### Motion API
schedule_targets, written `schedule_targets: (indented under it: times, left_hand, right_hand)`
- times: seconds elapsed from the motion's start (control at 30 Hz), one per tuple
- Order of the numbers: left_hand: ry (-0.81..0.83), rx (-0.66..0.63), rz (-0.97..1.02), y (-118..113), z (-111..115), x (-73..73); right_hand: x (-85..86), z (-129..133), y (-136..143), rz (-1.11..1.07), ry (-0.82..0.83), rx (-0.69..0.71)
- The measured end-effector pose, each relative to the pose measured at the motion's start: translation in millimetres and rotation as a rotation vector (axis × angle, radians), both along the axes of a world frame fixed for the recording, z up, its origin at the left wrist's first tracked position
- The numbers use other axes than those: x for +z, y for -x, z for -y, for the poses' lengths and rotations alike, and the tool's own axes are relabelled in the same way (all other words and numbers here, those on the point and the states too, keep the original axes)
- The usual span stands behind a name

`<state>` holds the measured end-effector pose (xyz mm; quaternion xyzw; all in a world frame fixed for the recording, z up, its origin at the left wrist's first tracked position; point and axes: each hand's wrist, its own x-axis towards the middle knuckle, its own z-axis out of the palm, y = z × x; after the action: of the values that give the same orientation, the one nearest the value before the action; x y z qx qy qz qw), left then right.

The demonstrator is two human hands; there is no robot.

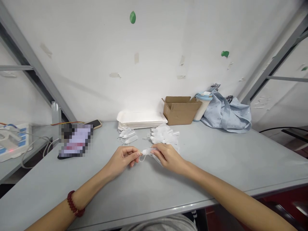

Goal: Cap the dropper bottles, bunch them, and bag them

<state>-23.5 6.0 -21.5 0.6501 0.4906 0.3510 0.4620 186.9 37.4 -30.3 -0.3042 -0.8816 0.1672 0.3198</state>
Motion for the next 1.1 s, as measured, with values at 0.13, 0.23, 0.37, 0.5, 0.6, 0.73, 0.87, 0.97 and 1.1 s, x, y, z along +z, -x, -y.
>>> schedule_targets:
  times: [0.13, 0.23, 0.37, 0.5, 0.6, 0.73, 0.87, 0.97, 1.1]
  left_hand:
    - [0.011, 0.004, 0.049, 1, -1, -0.2]
    - [0.024, 0.027, 0.145, 1, -4, -0.4]
    - [0.066, 0.077, 0.236, 1, -8, -0.9]
    - [0.043, 0.066, 0.187, 1, -8, 0.2]
    - [0.027, 0.058, 0.136, 1, -7, 1.9]
    - [0.016, 0.047, 0.128, 1, -7, 3.4]
    - [0.014, 0.036, 0.142, -1, -6, 3.9]
    - [0.009, 0.041, 0.13, -2, -5, 4.0]
    - [-0.011, 0.059, 0.09, -2, -5, 4.7]
  right_hand:
    - [1.4, -1, 0, -0.011, 0.01, 0.001]
    - [5.3, -2, -1, -0.024, 0.035, -0.004]
    - [9.1, -2, -1, -0.047, 0.049, -0.022]
    - [8.9, -3, -1, -0.044, 0.051, -0.026]
    - [7.3, -3, -1, -0.032, 0.032, -0.014]
    - [5.4, -5, -2, 0.001, -0.019, -0.022]
    - [7.5, -9, -4, 0.022, -0.047, -0.038]
    - [11.3, -10, -5, 0.024, -0.039, -0.04]
    - [13.7, -12, -6, 0.039, -0.031, -0.037]
